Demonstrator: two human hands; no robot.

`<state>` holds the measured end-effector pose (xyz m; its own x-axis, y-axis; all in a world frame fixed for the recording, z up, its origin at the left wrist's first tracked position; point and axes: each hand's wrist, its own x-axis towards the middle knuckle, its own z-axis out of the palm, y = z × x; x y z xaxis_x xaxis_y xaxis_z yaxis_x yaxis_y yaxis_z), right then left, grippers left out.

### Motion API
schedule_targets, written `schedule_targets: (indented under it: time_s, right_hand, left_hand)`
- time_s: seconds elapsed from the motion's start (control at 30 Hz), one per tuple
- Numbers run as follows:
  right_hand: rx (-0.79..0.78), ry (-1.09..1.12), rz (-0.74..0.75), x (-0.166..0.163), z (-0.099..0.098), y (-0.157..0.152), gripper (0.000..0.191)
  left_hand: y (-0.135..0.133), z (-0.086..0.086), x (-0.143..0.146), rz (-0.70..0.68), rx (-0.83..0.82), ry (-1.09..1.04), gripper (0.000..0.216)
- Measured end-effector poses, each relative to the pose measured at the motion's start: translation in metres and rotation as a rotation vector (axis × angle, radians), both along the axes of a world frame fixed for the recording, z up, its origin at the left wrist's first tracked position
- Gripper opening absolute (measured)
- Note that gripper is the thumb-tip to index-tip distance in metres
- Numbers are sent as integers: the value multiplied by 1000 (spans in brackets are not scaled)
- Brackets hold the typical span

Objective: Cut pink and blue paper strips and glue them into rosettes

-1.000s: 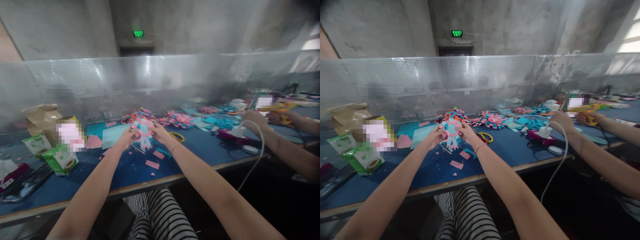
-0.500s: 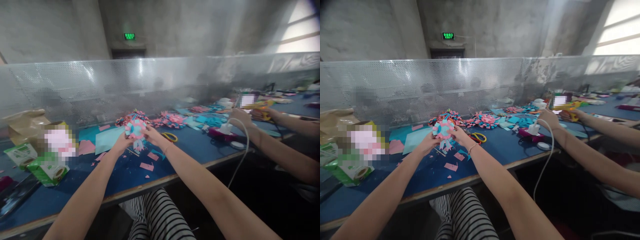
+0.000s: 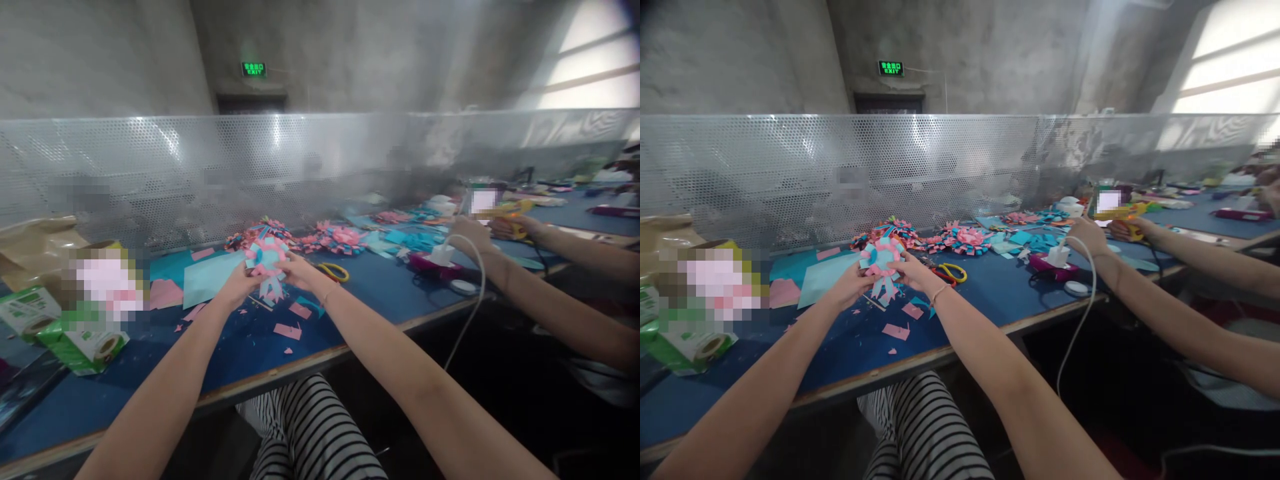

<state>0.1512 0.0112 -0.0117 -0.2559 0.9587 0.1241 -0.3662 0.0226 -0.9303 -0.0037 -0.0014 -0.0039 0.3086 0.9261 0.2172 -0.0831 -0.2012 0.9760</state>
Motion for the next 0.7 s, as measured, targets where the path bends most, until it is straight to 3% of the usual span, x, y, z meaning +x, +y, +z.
schedule_targets:
  time_s: [0.1,0.17,0.23,0.37,0.43,0.5,0.6,0.7]
  right_hand:
    - [10,-15,-45,1,0,2,44]
    - [18,-56,-109,2,0,3,44]
    - [10,-84,-181,4,0,5,46]
    - [52,-174,-199,5,-2,9,44]
    - [180,-416,-333,6,-7,12,46]
    - [343,-729,-560,7,-12,16,49]
    - [409,-1040,-730,12,-19,22,51]
    - [345,-1157,-661,17,-27,28,49]
  left_hand:
    - [3,-1,0,-12,-16,7,48]
    - [9,-2,-4,59,11,63,42]
    - [16,-1,-11,268,119,172,36]
    - [28,10,-38,743,515,385,30]
    - [31,17,-54,923,605,429,26]
    - [34,20,-70,1045,585,456,25]
    - [40,15,-87,1007,451,591,38]
    - [49,0,-90,818,321,880,41]
